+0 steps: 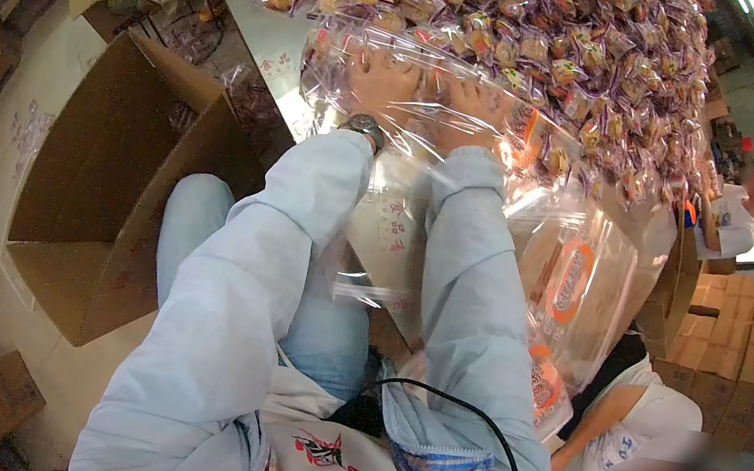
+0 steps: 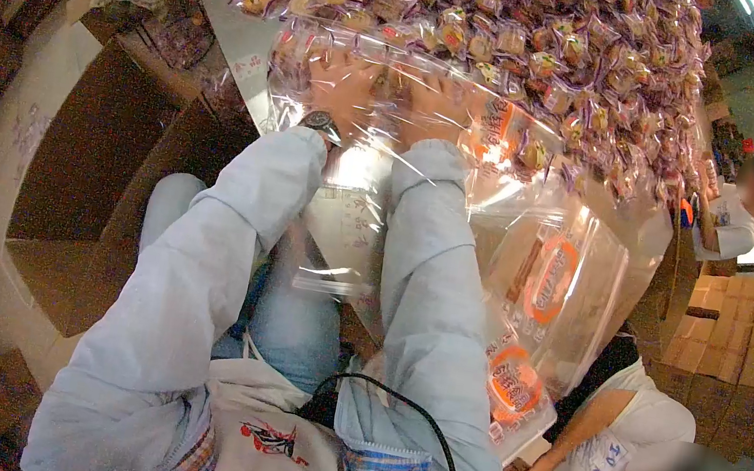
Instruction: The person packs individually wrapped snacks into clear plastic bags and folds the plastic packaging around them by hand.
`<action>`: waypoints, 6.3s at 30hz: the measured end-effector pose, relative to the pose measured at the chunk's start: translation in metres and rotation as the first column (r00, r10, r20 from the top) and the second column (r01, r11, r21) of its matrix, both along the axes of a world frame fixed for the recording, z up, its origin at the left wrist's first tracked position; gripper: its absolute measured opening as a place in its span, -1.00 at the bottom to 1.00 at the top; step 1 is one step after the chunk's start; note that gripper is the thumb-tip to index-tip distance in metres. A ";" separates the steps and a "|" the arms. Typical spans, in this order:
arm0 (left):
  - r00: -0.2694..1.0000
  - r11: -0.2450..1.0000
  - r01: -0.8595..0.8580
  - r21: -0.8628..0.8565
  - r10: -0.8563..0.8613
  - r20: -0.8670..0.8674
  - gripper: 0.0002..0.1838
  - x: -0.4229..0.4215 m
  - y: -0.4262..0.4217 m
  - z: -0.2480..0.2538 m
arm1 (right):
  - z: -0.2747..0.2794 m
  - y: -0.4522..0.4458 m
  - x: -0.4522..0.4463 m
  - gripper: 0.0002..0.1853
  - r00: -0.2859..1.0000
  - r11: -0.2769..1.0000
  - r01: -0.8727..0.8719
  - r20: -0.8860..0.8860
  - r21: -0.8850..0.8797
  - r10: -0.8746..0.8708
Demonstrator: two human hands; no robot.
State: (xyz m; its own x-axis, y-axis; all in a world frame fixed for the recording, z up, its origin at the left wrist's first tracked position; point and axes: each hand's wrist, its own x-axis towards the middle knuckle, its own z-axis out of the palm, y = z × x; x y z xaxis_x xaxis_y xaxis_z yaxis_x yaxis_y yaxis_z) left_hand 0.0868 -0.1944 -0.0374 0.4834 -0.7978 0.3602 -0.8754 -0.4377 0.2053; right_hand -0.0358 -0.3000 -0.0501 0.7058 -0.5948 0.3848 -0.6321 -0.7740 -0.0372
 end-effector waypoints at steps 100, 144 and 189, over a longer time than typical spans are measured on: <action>0.938 0.904 0.339 -0.261 -0.303 0.169 -0.57 -0.079 -0.043 -0.012 | -0.001 0.142 -0.147 -0.82 0.768 0.889 -0.102 0.604 0.446 -0.215; 0.949 0.929 0.245 -0.277 -0.172 0.263 -0.32 -0.014 0.034 -0.019 | -0.011 0.143 -0.146 -0.74 0.615 0.747 -0.315 0.725 0.586 -0.310; 0.983 0.898 0.159 -0.410 -0.184 -0.022 -0.73 -0.007 0.231 0.020 | 0.058 0.211 -0.160 -0.74 0.814 0.909 -0.413 0.426 -0.053 0.394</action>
